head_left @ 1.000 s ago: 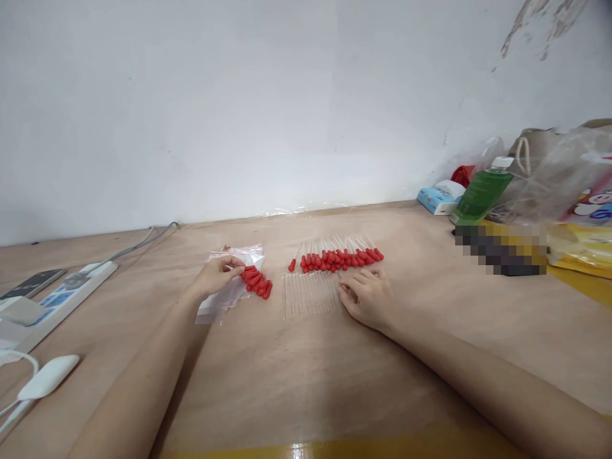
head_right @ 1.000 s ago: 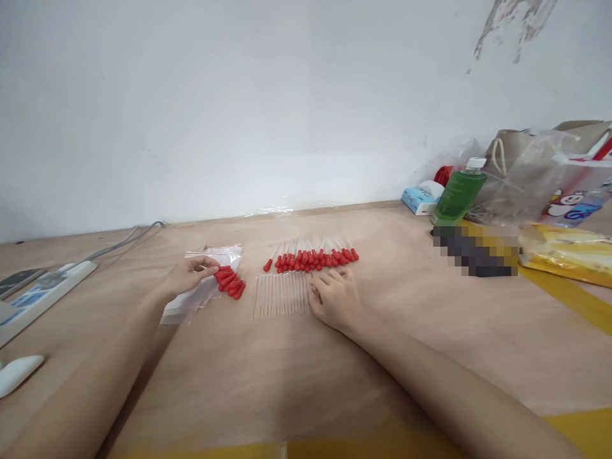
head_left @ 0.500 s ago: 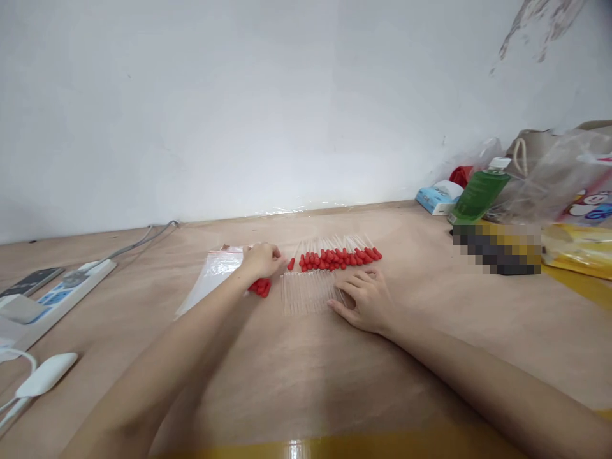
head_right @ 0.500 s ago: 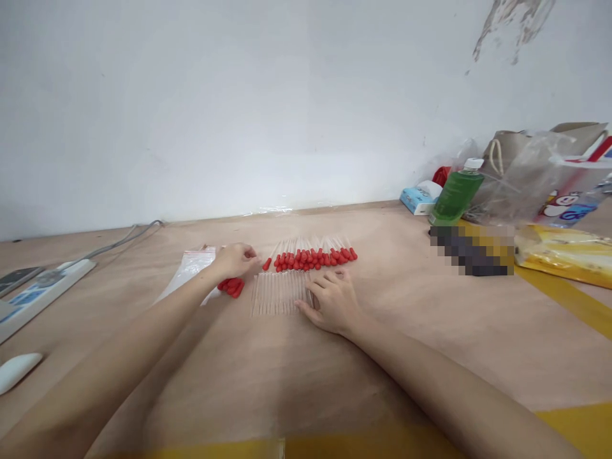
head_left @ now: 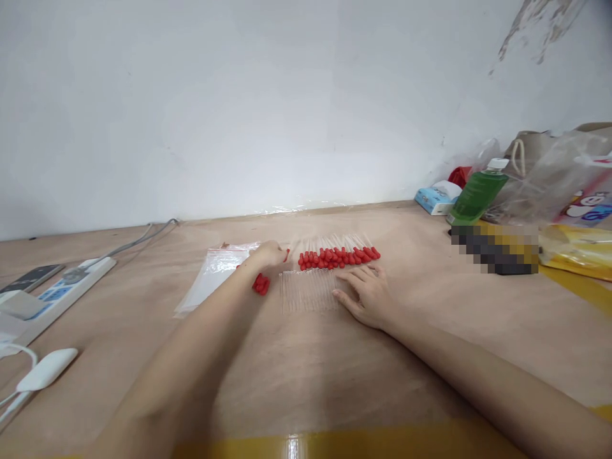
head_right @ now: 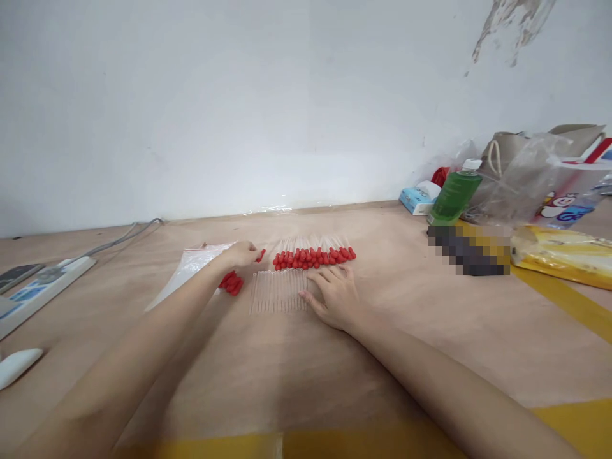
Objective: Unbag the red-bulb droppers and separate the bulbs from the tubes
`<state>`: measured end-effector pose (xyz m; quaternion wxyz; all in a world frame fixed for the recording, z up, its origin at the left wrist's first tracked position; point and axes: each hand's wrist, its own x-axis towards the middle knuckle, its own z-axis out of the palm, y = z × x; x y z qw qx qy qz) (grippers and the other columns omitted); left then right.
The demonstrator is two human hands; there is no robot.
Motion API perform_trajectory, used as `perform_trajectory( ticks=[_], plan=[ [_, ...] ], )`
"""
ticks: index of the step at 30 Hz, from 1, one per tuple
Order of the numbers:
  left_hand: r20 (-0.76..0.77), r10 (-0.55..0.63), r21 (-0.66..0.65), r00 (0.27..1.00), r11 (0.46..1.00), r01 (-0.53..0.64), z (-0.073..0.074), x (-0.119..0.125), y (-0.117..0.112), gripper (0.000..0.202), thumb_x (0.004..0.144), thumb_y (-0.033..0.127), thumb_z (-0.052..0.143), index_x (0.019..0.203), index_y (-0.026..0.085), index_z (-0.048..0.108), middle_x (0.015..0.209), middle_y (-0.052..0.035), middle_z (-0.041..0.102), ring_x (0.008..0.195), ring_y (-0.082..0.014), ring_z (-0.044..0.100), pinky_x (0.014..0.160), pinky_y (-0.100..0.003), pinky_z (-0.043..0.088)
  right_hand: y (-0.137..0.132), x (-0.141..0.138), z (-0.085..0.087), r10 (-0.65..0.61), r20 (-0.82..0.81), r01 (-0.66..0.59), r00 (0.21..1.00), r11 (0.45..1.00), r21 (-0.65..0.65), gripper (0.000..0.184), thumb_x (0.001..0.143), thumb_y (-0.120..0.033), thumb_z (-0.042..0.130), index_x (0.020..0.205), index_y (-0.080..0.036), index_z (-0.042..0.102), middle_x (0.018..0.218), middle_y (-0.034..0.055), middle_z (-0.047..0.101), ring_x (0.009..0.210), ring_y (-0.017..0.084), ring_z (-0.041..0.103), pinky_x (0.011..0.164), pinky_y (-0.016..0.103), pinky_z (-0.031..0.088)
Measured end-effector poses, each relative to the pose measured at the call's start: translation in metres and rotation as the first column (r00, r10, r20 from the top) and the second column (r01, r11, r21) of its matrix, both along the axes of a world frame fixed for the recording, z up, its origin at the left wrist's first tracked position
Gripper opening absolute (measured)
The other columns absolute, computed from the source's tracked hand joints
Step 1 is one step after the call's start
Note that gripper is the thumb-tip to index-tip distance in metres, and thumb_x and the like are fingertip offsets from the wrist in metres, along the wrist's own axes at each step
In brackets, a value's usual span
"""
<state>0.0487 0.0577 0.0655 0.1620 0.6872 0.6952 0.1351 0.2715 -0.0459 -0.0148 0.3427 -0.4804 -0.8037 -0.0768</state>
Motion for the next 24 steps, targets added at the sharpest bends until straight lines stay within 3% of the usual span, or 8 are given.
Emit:
perform_trajectory(
  ticks=[4,6,8,10,12,14,17,24],
  plan=[
    [-0.069,-0.075,0.189,0.995,0.978,0.087,-0.003,-0.010,-0.036,0.014,0.080,0.026,0.042,0.081,0.017,0.053,0.073,-0.0048,0.060,0.074,-0.0199,0.057,0.069,-0.031,0.042,0.005,0.009,-0.002,-0.059,-0.156,0.073,0.986,0.993,0.089,0.038,0.082,-0.041,0.047,0.113,-0.020,0.051,0.106,0.0097,0.056,0.101,0.022,0.051,0.088,0.040,0.034],
    [-0.087,-0.245,0.410,0.966,0.874,0.259,-0.017,-0.012,-0.056,0.015,0.084,0.026,0.039,0.088,0.017,0.050,0.078,-0.0048,0.059,0.073,-0.0179,0.057,0.066,-0.029,0.043,0.006,0.012,-0.001,-0.041,-0.219,0.074,0.975,0.986,0.147,0.055,0.079,-0.044,0.051,0.126,-0.018,0.040,0.116,0.0136,0.048,0.110,0.025,0.045,0.089,0.041,0.036],
    [-0.082,-0.416,0.551,0.906,0.738,0.389,-0.037,-0.011,-0.074,0.015,0.086,0.024,0.039,0.093,0.017,0.050,0.085,-0.0054,0.058,0.078,-0.0165,0.057,0.068,-0.027,0.045,0.004,0.014,0.001,0.013,-0.206,0.032,0.978,0.976,0.214,0.068,0.075,-0.047,0.055,0.132,-0.018,0.032,0.123,0.0151,0.042,0.114,0.027,0.041,0.091,0.042,0.036],
    [-0.114,-0.507,0.658,0.855,0.606,0.447,-0.057,-0.007,-0.086,0.018,0.086,0.020,0.039,0.100,0.017,0.050,0.095,-0.0070,0.057,0.087,-0.0159,0.056,0.075,-0.028,0.046,0.002,0.014,0.004,0.078,-0.112,-0.046,0.991,0.963,0.266,0.066,0.074,-0.047,0.058,0.130,-0.021,0.036,0.124,0.0133,0.044,0.113,0.026,0.042,0.093,0.043,0.034],
    [-0.125,-0.557,0.707,0.821,0.531,0.467,-0.072,-0.002,-0.093,0.020,0.086,0.016,0.041,0.103,0.018,0.051,0.095,-0.0059,0.055,0.087,-0.0144,0.055,0.076,-0.026,0.047,-0.001,0.013,0.005,0.146,0.005,-0.141,0.989,0.948,0.285,0.052,0.075,-0.043,0.058,0.123,-0.024,0.046,0.116,0.0086,0.053,0.107,0.023,0.047,0.095,0.043,0.030],
    [-0.127,-0.582,0.719,0.803,0.503,0.479,-0.079,0.001,-0.096,0.020,0.085,0.014,0.043,0.102,0.019,0.051,0.091,-0.0046,0.055,0.084,-0.0132,0.055,0.075,-0.025,0.047,-0.003,0.008,0.005,0.193,0.079,-0.208,0.978,0.937,0.280,0.035,0.079,-0.036,0.057,0.112,-0.026,0.055,0.097,0.0032,0.063,0.095,0.018,0.053,0.095,0.042,0.026],
    [-0.134,-0.593,0.720,0.794,0.492,0.490,-0.081,0.003,-0.098,0.020,0.084,0.014,0.044,0.102,0.019,0.052,0.092,-0.0048,0.054,0.084,-0.0136,0.055,0.076,-0.026,0.046,-0.004,0.001,0.004,0.201,0.107,-0.223,0.974,0.937,0.270,0.018,0.082,-0.029,0.053,0.097,-0.025,0.062,0.071,-0.0016,0.064,0.074,0.013,0.053,0.094,0.041,0.024],
    [-0.206,-0.616,0.643,0.761,0.501,0.579,-0.076,0.002,-0.096,0.013,0.083,0.027,0.053,0.094,0.019,0.057,0.084,-0.0022,0.062,0.078,-0.0149,0.054,0.070,-0.029,0.039,-0.002,-0.004,-0.001,0.221,0.087,-0.235,0.971,0.948,0.213,0.016,0.084,-0.027,0.050,0.084,-0.023,0.065,0.064,-0.0012,0.059,0.069,0.012,0.049,0.091,0.039,0.026]
  ],
)
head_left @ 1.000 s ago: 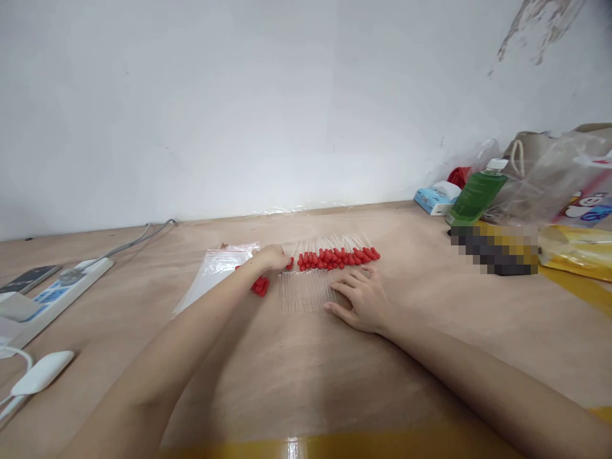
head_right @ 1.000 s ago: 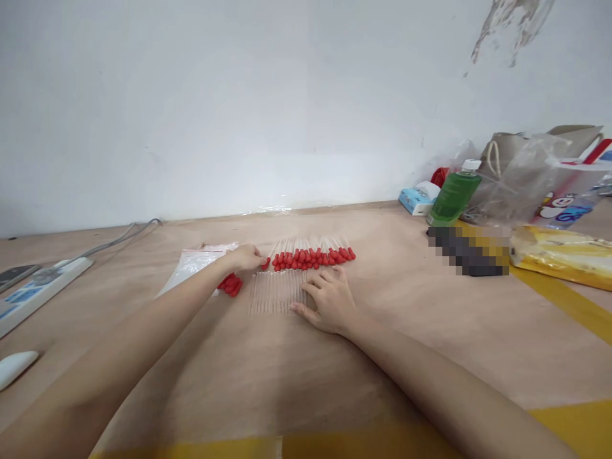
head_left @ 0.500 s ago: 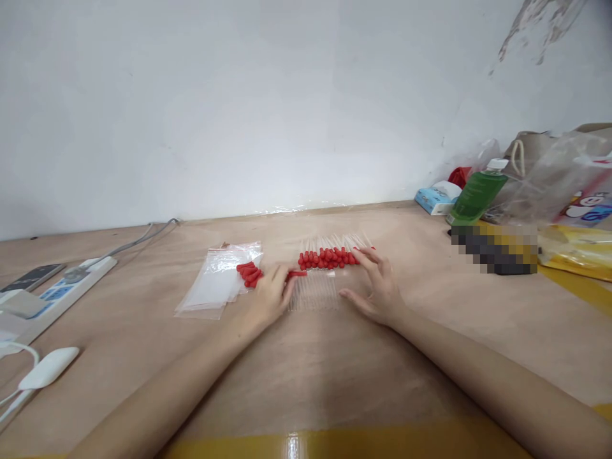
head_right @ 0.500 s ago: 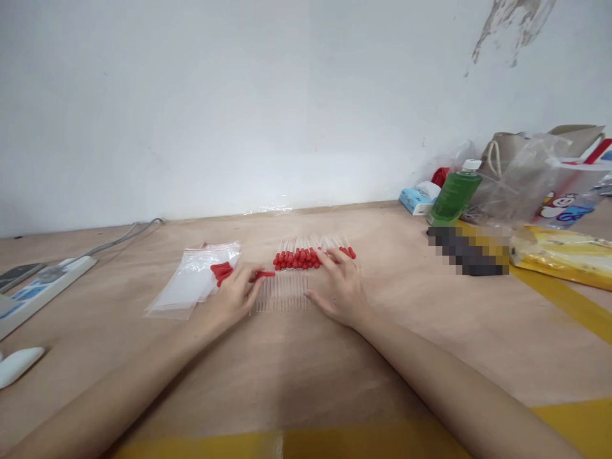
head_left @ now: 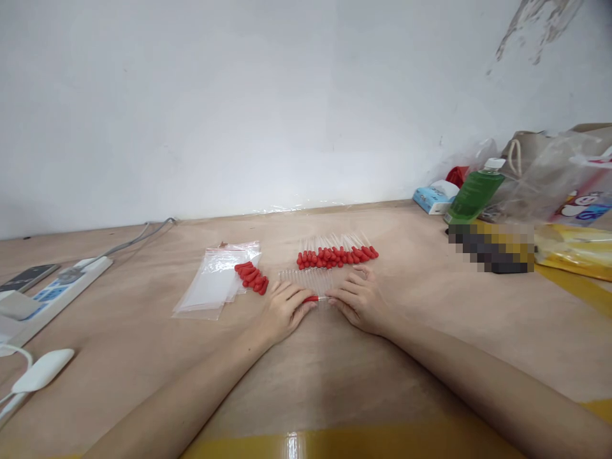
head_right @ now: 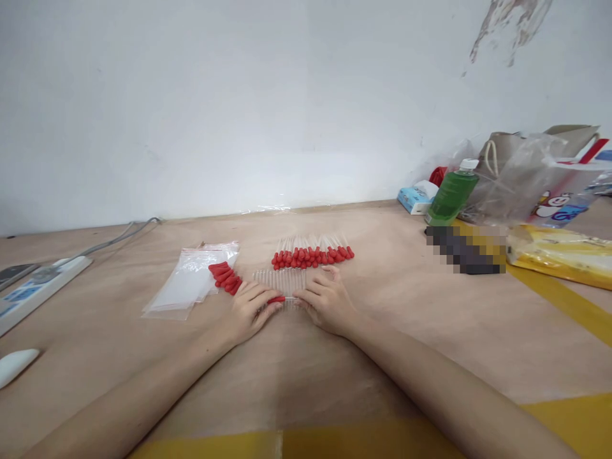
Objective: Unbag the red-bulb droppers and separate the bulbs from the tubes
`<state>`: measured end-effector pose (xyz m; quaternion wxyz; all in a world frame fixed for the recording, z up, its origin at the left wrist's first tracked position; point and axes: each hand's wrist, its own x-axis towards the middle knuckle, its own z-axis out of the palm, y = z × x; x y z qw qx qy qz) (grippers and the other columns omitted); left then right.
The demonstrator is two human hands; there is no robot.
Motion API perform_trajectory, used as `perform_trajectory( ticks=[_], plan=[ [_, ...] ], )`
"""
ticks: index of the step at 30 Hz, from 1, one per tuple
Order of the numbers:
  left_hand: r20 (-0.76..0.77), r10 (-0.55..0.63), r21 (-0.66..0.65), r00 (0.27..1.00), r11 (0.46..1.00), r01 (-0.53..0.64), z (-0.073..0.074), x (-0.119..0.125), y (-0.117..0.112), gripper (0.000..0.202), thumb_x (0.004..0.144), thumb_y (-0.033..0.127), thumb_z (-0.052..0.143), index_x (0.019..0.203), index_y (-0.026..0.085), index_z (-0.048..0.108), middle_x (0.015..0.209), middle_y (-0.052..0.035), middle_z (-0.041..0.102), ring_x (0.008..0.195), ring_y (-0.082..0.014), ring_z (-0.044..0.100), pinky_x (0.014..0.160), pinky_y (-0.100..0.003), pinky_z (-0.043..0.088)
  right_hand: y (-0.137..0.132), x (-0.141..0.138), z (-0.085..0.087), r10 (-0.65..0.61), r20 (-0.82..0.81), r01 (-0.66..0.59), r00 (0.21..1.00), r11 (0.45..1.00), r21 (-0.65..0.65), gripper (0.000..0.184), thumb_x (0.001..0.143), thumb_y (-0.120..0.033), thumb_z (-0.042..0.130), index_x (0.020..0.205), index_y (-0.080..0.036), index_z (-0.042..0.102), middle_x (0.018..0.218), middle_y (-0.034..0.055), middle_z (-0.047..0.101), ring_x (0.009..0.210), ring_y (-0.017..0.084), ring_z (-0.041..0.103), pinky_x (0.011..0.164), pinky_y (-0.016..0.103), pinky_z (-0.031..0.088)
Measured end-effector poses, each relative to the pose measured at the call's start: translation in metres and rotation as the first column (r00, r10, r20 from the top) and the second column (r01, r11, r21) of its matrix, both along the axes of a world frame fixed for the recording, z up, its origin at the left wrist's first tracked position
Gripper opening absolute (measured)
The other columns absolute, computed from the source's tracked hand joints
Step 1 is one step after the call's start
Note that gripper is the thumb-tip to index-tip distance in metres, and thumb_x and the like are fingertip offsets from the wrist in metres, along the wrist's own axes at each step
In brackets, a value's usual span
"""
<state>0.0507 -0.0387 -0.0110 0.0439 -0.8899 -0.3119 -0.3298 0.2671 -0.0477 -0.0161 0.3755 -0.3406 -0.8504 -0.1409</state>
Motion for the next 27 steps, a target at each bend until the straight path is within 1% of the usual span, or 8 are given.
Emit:
perform_trajectory(
  ticks=[6,11,14,16,19,21,24,27],
  plan=[
    [-0.099,0.014,-0.016,0.995,1.000,-0.016,0.004,-0.003,-0.005,0.019,0.087,0.030,0.046,0.084,0.019,0.061,0.071,-0.0014,0.062,0.070,-0.0142,0.051,0.065,-0.029,0.033,-0.006,0.004,0.001,0.030,0.003,-0.030,1.000,0.998,-0.049,0.016,0.084,-0.027,0.049,0.082,-0.026,0.065,0.060,-0.0035,0.060,0.066,0.011,0.047,0.090,0.038,0.025],
    [-0.150,-0.006,-0.034,0.989,0.999,0.001,0.004,-0.004,-0.006,0.023,0.089,0.029,0.042,0.081,0.019,0.061,0.067,-0.0026,0.059,0.068,-0.0147,0.050,0.065,-0.030,0.034,-0.010,0.008,0.001,0.024,0.040,-0.023,0.999,0.999,-0.026,0.017,0.084,-0.027,0.049,0.090,-0.030,0.064,0.062,-0.0053,0.061,0.066,0.010,0.047,0.091,0.038,0.024],
    [-0.100,-0.005,-0.050,0.995,0.999,0.000,0.003,-0.008,-0.006,0.022,0.088,0.025,0.042,0.079,0.019,0.061,0.066,-0.0024,0.058,0.067,-0.0144,0.050,0.064,-0.029,0.037,-0.006,0.018,-0.001,0.032,0.018,-0.032,0.999,0.999,0.005,0.020,0.083,-0.024,0.049,0.093,-0.031,0.064,0.063,-0.0047,0.061,0.067,0.011,0.048,0.090,0.038,0.025],
    [0.009,0.021,-0.065,1.000,0.998,-0.020,0.005,-0.013,-0.007,0.020,0.088,0.021,0.042,0.083,0.019,0.061,0.071,-0.0026,0.059,0.070,-0.0138,0.052,0.066,-0.027,0.040,0.000,0.027,-0.001,-0.014,-0.063,0.015,0.998,1.000,0.013,0.020,0.081,-0.022,0.050,0.092,-0.030,0.065,0.065,-0.0036,0.062,0.068,0.012,0.049,0.088,0.038,0.026],
    [0.177,0.133,-0.094,0.975,0.989,-0.118,0.017,-0.025,-0.003,0.020,0.086,0.020,0.043,0.096,0.020,0.060,0.089,-0.0039,0.059,0.082,-0.0136,0.055,0.073,-0.026,0.044,0.010,0.037,-0.003,-0.127,-0.195,0.124,0.973,0.992,-0.030,0.018,0.080,-0.021,0.052,0.092,-0.026,0.065,0.070,-0.0016,0.062,0.068,0.011,0.050,0.084,0.037,0.027],
    [0.250,0.258,-0.103,0.933,0.966,-0.239,0.031,-0.037,0.005,0.024,0.085,0.023,0.043,0.102,0.020,0.060,0.096,-0.0053,0.056,0.087,-0.0146,0.054,0.074,-0.026,0.046,0.015,0.038,-0.005,-0.161,-0.214,0.152,0.963,0.987,-0.058,0.019,0.080,-0.020,0.051,0.095,-0.024,0.063,0.071,-0.0005,0.062,0.067,0.011,0.052,0.082,0.035,0.028],
    [0.254,0.480,-0.198,0.840,0.876,-0.440,0.053,-0.062,0.027,0.027,0.081,0.026,0.044,0.097,0.018,0.064,0.092,-0.0060,0.054,0.086,-0.0166,0.054,0.071,-0.026,0.046,0.017,0.034,-0.006,-0.207,-0.186,0.195,0.961,0.978,-0.078,0.021,0.081,-0.018,0.048,0.097,-0.021,0.062,0.074,0.0009,0.064,0.070,0.012,0.054,0.081,0.033,0.028],
    [0.182,0.600,-0.381,0.779,0.774,-0.507,0.065,-0.088,0.049,0.029,0.077,0.032,0.047,0.099,0.019,0.061,0.085,-0.0024,0.058,0.071,-0.0138,0.055,0.063,-0.024,0.045,0.015,0.030,-0.006,-0.244,-0.159,0.233,0.957,0.969,-0.085,0.019,0.081,-0.019,0.047,0.092,-0.021,0.063,0.075,0.0010,0.065,0.072,0.013,0.055,0.082,0.033,0.028]
  ],
)
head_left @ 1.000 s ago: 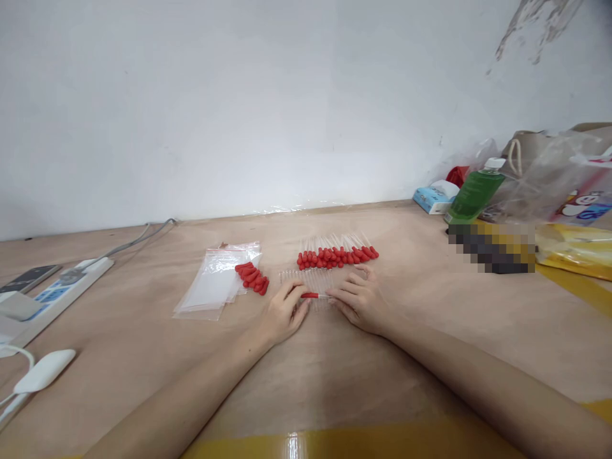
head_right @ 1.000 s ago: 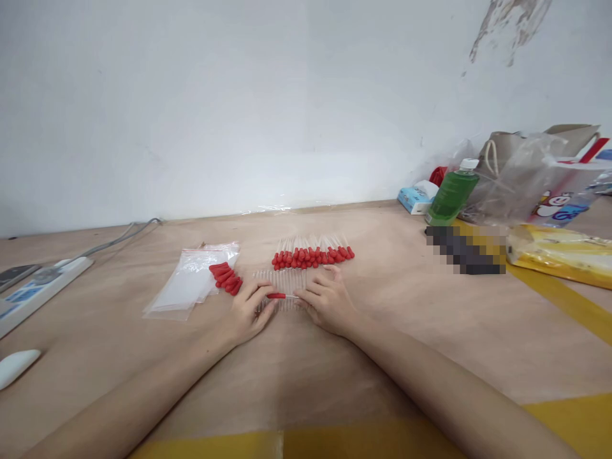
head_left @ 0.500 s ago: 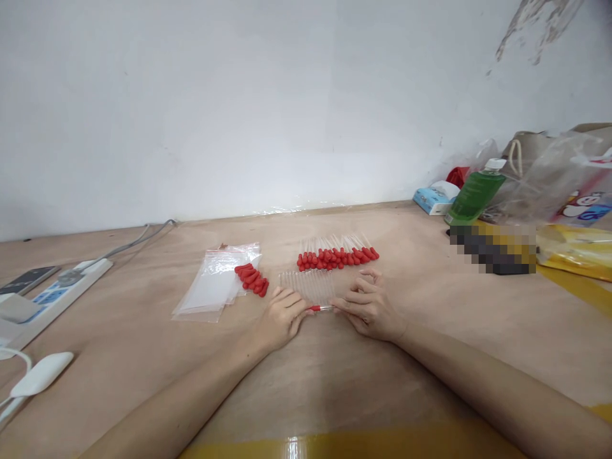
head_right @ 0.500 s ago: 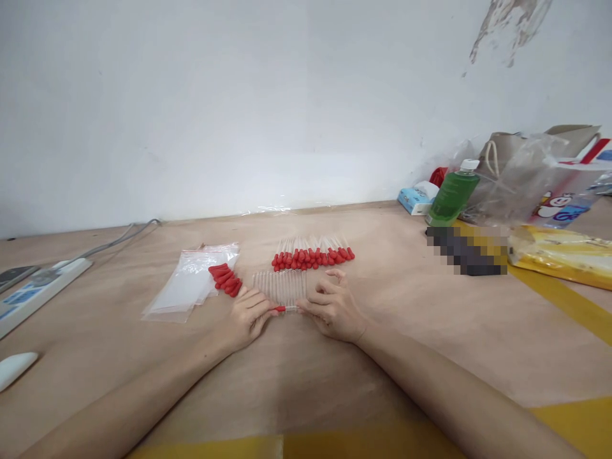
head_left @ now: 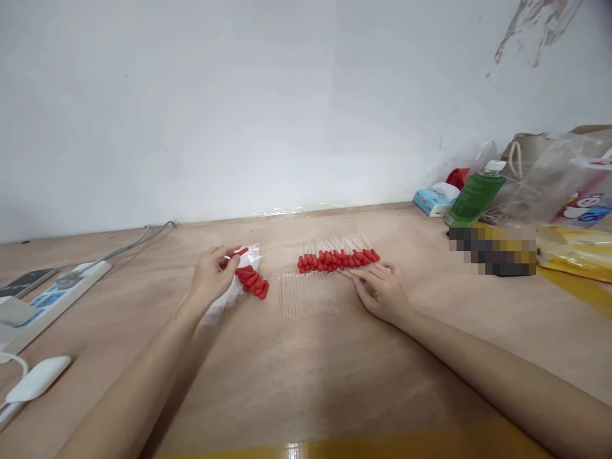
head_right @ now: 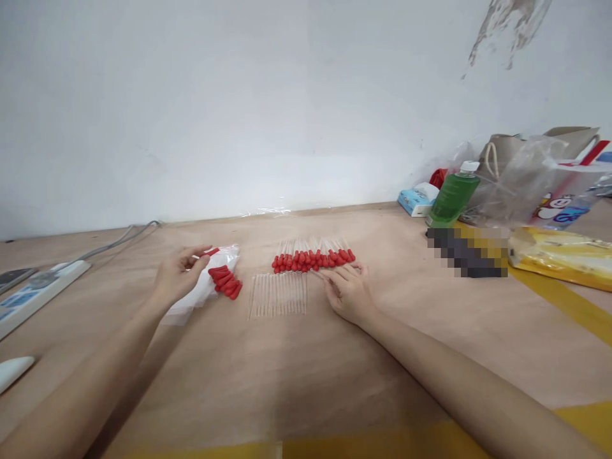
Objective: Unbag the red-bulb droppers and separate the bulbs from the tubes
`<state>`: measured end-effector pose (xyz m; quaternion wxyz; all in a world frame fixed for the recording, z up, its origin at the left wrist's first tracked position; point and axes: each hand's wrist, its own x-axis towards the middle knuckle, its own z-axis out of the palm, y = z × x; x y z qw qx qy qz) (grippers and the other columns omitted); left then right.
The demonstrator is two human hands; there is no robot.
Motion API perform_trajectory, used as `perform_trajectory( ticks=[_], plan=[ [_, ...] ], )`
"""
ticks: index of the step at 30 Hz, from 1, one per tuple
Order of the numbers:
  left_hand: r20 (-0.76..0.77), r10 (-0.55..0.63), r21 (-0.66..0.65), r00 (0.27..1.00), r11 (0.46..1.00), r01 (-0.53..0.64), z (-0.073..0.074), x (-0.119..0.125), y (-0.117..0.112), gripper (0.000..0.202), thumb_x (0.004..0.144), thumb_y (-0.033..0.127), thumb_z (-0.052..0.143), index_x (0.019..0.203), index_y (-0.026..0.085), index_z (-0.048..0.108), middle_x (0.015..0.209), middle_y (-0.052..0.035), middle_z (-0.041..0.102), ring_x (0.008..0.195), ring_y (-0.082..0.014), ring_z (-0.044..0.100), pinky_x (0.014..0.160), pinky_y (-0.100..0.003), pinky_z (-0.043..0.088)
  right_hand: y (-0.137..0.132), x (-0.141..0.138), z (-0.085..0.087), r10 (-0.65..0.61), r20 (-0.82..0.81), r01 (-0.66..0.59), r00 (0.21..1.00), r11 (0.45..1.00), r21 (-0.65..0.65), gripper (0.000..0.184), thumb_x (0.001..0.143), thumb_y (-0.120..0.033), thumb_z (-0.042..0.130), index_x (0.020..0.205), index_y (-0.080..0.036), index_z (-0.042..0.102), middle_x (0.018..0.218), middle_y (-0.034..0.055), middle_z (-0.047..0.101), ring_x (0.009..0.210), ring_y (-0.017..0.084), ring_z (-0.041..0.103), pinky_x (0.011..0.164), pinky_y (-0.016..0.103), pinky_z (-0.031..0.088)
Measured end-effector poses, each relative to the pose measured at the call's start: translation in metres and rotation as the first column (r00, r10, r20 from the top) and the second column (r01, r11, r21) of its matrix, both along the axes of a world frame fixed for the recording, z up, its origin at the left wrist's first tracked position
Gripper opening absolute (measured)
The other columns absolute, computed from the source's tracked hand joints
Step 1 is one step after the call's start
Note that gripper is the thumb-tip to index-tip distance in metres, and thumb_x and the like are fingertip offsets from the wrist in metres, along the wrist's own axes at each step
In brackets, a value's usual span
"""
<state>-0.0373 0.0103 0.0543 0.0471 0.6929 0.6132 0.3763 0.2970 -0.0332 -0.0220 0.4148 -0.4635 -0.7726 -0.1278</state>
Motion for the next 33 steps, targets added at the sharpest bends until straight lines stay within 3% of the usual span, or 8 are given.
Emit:
perform_trajectory(
  ticks=[6,10,16,18,20,24,28,33],
  plan=[
    [-0.018,-0.073,-0.139,0.997,0.988,0.070,-0.012,-0.017,0.015,0.024,0.072,0.041,0.053,0.081,0.019,0.058,0.082,0.0008,0.062,0.060,-0.0102,0.052,0.060,-0.021,0.042,-0.004,-0.005,0.003,-0.018,-0.031,0.018,0.999,0.999,0.027,0.013,0.080,-0.020,0.050,0.081,-0.022,0.063,0.072,-0.0012,0.066,0.068,0.012,0.055,0.084,0.033,0.027],
    [-0.098,-0.044,-0.211,0.994,0.977,0.022,-0.018,-0.016,0.016,0.026,0.071,0.044,0.052,0.077,0.020,0.061,0.080,0.0014,0.064,0.060,-0.0120,0.052,0.061,-0.023,0.041,-0.003,-0.012,0.002,-0.030,-0.038,0.031,0.999,0.999,0.017,0.016,0.080,-0.023,0.049,0.075,-0.022,0.064,0.063,-0.0014,0.065,0.063,0.012,0.053,0.084,0.034,0.027],
    [-0.143,0.047,-0.108,0.989,0.992,-0.062,-0.006,-0.011,0.009,0.032,0.075,0.047,0.047,0.078,0.020,0.064,0.083,-0.0012,0.064,0.065,-0.0149,0.052,0.063,-0.026,0.041,0.001,-0.019,-0.001,-0.061,-0.006,0.061,0.998,0.998,0.029,0.016,0.080,-0.023,0.050,0.076,-0.024,0.066,0.061,-0.0024,0.064,0.063,0.012,0.052,0.085,0.035,0.026],
    [-0.140,0.034,-0.013,0.990,0.999,-0.037,-0.002,0.000,0.004,0.029,0.077,0.043,0.046,0.078,0.020,0.063,0.084,-0.0022,0.063,0.071,-0.0161,0.053,0.066,-0.026,0.042,0.001,-0.020,-0.002,-0.060,0.021,0.059,0.998,0.998,0.027,0.017,0.080,-0.023,0.050,0.076,-0.024,0.066,0.062,-0.0021,0.065,0.064,0.012,0.052,0.085,0.035,0.026],
    [-0.188,-0.074,0.034,0.979,0.996,0.081,0.000,0.018,0.001,0.024,0.078,0.038,0.046,0.078,0.019,0.061,0.085,-0.0030,0.063,0.079,-0.0175,0.055,0.072,-0.027,0.043,0.000,-0.020,-0.002,-0.045,0.054,0.044,0.998,0.999,0.013,0.018,0.080,-0.024,0.049,0.075,-0.024,0.066,0.062,-0.0017,0.064,0.065,0.012,0.051,0.086,0.035,0.026],
    [-0.290,-0.337,-0.130,0.896,0.941,0.312,-0.004,0.065,0.008,0.024,0.076,0.032,0.050,0.093,0.019,0.061,0.093,-0.0059,0.063,0.089,-0.0203,0.057,0.082,-0.031,0.042,-0.006,-0.022,0.002,-0.010,0.119,0.015,0.993,0.999,-0.035,0.017,0.079,-0.031,0.051,0.083,-0.024,0.066,0.067,-0.0003,0.065,0.071,0.015,0.052,0.088,0.037,0.025],
    [-0.189,-0.267,-0.321,0.945,0.926,0.198,-0.012,0.098,0.026,0.027,0.080,0.030,0.045,0.098,0.019,0.061,0.096,-0.0070,0.066,0.090,-0.0200,0.059,0.081,-0.029,0.042,-0.012,-0.023,0.008,0.022,0.161,-0.007,0.987,0.995,-0.098,0.021,0.078,-0.038,0.052,0.083,-0.023,0.065,0.074,0.0007,0.066,0.077,0.017,0.052,0.090,0.040,0.024],
    [-0.125,-0.160,-0.430,0.979,0.898,0.092,-0.020,0.109,0.043,0.030,0.075,0.034,0.052,0.098,0.017,0.060,0.089,-0.0067,0.068,0.074,-0.0183,0.062,0.067,-0.026,0.045,-0.015,-0.023,0.010,0.053,0.169,-0.029,0.984,0.990,-0.137,0.027,0.079,-0.044,0.050,0.086,-0.023,0.065,0.078,0.0024,0.067,0.080,0.018,0.051,0.091,0.042,0.022]
  ],
)
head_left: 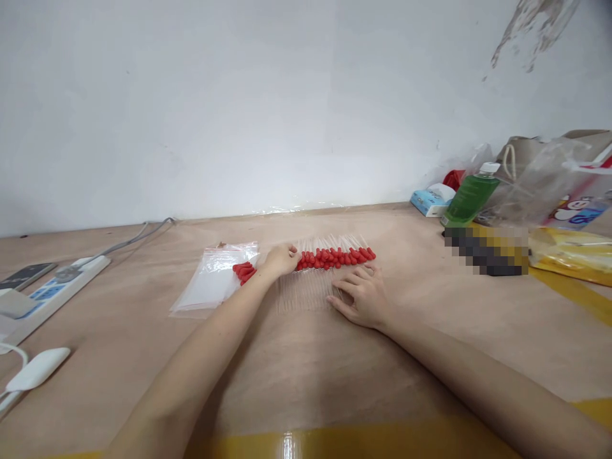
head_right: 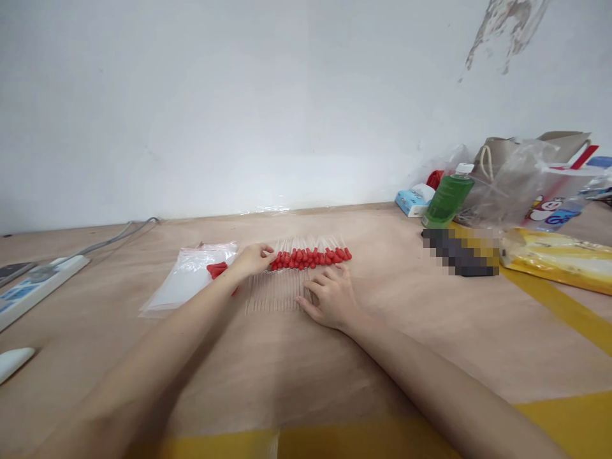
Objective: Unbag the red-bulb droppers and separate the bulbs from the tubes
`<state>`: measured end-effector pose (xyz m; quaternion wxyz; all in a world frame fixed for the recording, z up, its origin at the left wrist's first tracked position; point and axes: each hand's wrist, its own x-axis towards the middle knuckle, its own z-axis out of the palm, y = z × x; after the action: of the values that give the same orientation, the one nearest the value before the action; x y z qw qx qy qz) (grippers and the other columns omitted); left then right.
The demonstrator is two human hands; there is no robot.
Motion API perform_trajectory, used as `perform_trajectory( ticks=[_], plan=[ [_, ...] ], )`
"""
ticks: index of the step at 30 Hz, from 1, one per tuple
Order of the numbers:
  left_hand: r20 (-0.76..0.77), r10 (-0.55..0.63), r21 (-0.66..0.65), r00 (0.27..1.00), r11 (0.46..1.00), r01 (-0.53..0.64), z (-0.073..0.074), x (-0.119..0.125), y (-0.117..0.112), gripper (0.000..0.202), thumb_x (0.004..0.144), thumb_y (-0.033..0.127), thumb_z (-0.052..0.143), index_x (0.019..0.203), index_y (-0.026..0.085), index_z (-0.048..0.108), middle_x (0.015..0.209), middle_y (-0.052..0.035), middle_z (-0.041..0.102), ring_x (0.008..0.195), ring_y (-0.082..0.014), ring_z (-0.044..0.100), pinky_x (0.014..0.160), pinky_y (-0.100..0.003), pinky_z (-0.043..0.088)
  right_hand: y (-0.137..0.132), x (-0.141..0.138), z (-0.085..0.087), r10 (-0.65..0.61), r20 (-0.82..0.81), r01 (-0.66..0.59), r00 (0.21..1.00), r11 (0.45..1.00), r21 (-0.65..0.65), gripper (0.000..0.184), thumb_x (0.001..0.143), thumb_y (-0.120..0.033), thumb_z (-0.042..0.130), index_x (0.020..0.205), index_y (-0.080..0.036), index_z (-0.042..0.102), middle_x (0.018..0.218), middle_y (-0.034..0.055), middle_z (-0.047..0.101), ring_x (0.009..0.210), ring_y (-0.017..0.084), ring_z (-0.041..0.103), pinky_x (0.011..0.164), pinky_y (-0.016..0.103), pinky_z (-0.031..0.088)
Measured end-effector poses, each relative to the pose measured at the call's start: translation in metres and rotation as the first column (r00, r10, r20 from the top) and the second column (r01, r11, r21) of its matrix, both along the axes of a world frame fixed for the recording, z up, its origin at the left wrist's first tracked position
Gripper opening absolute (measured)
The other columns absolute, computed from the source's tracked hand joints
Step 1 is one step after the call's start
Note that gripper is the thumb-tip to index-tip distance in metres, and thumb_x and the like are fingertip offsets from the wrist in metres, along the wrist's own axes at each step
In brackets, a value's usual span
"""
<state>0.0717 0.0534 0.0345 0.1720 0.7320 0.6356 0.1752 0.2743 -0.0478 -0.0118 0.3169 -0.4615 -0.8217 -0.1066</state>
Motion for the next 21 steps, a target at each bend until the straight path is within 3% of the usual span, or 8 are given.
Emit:
perform_trajectory(
  ticks=[7,12,15,18,21],
  plan=[
    [0.076,0.104,-0.054,0.992,0.994,-0.100,-0.008,0.004,0.010,0.026,0.071,0.031,0.059,0.092,0.015,0.058,0.072,-0.0038,0.067,0.060,-0.0138,0.061,0.057,-0.022,0.043,0.000,0.002,-0.002,-0.009,-0.028,0.009,1.000,1.000,-0.006,0.030,0.081,-0.047,0.048,0.089,-0.023,0.065,0.082,0.0030,0.066,0.081,0.018,0.052,0.091,0.042,0.022],
    [0.114,0.126,0.045,0.985,0.990,-0.132,-0.001,0.001,-0.001,0.027,0.075,0.027,0.056,0.099,0.016,0.053,0.070,-0.0021,0.063,0.061,-0.0141,0.059,0.060,-0.025,0.044,0.003,0.005,-0.006,-0.045,-0.130,0.050,0.990,0.998,0.030,0.025,0.083,-0.040,0.048,0.089,-0.021,0.063,0.083,0.0040,0.065,0.082,0.017,0.054,0.089,0.040,0.026],
    [0.137,0.061,0.211,0.989,0.973,-0.089,0.002,-0.008,-0.023,0.030,0.078,0.026,0.053,0.106,0.017,0.049,0.072,-0.0010,0.059,0.069,-0.0152,0.058,0.065,-0.027,0.045,0.005,0.010,-0.007,-0.086,-0.207,0.103,0.975,0.992,0.076,0.025,0.082,-0.037,0.049,0.096,-0.021,0.062,0.090,0.0062,0.062,0.087,0.018,0.055,0.086,0.038,0.031],
    [0.124,-0.170,0.521,0.978,0.849,0.082,-0.007,-0.018,-0.053,0.023,0.080,0.026,0.052,0.102,0.018,0.052,0.078,-0.0019,0.055,0.075,-0.0157,0.057,0.068,-0.029,0.047,0.005,0.016,-0.005,-0.082,-0.256,0.123,0.963,0.981,0.150,0.041,0.079,-0.040,0.051,0.115,-0.019,0.053,0.110,0.0119,0.054,0.100,0.023,0.051,0.086,0.039,0.036],
    [0.037,-0.334,0.656,0.942,0.719,0.230,-0.024,-0.026,-0.080,0.018,0.083,0.022,0.049,0.098,0.019,0.057,0.096,-0.0056,0.054,0.086,-0.0158,0.057,0.076,-0.030,0.048,0.001,0.016,-0.001,0.021,-0.182,0.020,0.983,0.975,0.220,0.059,0.075,-0.046,0.056,0.126,-0.018,0.044,0.124,0.0142,0.045,0.112,0.026,0.044,0.091,0.041,0.035]
  ],
)
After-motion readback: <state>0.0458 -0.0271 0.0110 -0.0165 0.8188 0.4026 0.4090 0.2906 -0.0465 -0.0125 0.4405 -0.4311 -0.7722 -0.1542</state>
